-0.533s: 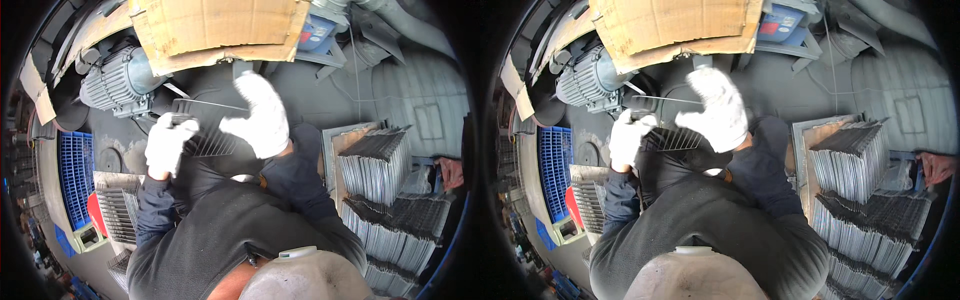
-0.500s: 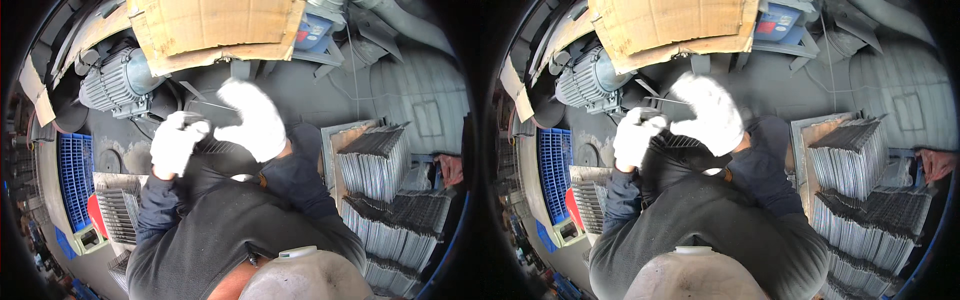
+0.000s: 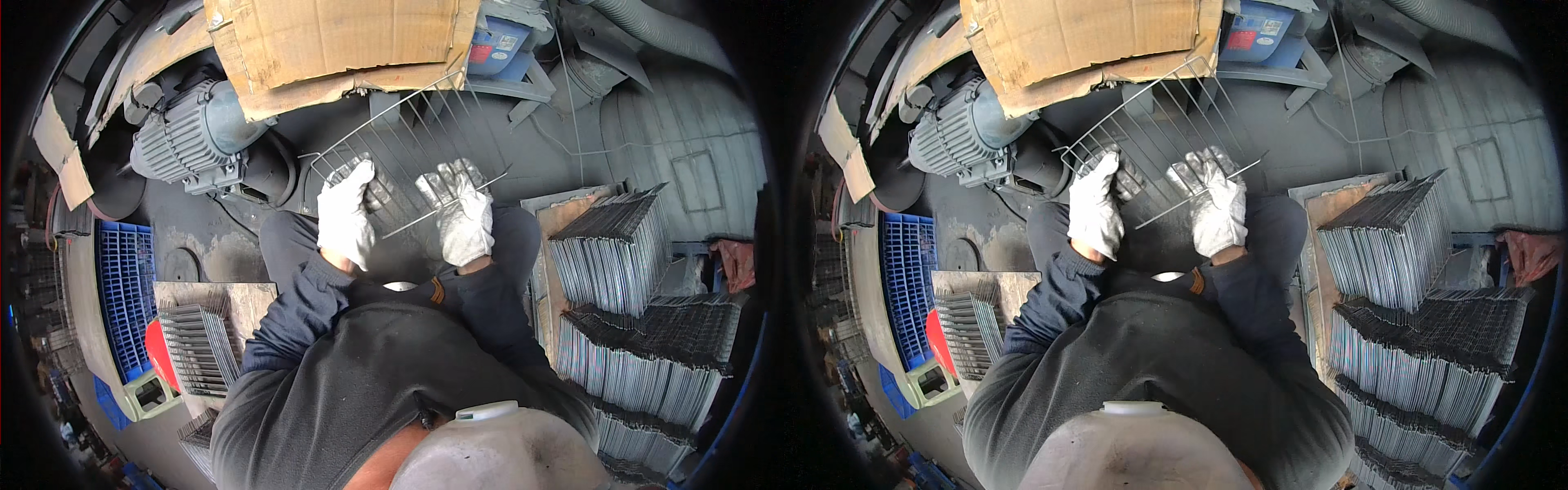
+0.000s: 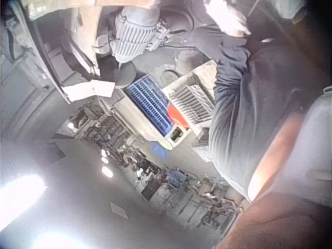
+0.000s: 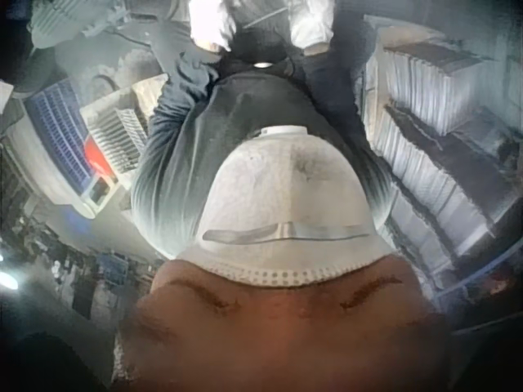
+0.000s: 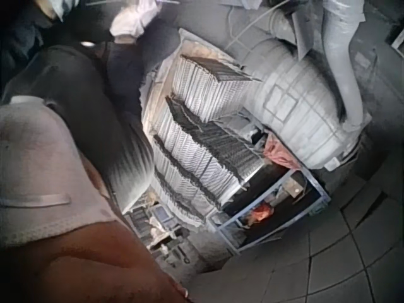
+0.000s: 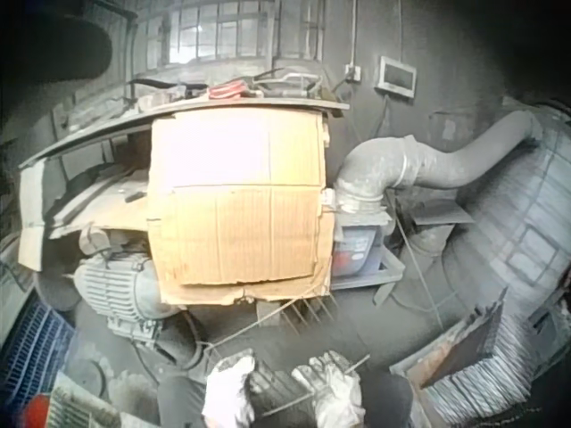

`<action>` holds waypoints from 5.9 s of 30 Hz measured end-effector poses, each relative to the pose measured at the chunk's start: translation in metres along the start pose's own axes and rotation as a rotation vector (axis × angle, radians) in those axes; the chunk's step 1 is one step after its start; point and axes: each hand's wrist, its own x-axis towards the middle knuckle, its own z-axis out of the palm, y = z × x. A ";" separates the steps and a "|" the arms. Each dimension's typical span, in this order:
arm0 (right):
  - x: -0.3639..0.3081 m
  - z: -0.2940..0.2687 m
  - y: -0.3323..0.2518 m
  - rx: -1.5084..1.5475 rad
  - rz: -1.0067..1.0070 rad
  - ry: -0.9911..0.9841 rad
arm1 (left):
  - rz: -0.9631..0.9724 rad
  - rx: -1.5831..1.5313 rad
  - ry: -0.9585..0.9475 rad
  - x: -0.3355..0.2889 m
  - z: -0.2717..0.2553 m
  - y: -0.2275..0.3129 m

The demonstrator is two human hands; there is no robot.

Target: Cleaning and inspecting the edges and welds of metal wire grates using a small hand tool.

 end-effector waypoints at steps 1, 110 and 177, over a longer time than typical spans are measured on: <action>0.002 0.002 -0.005 0.008 -0.018 0.070 | 0.016 0.038 -0.035 0.006 -0.010 -0.005; -0.058 -0.009 -0.054 -0.657 0.117 -0.465 | 0.136 0.366 -0.169 -0.097 -0.058 0.086; 0.142 -0.072 0.016 -0.996 -0.205 -0.085 | 0.054 1.020 -0.291 0.122 -0.028 -0.006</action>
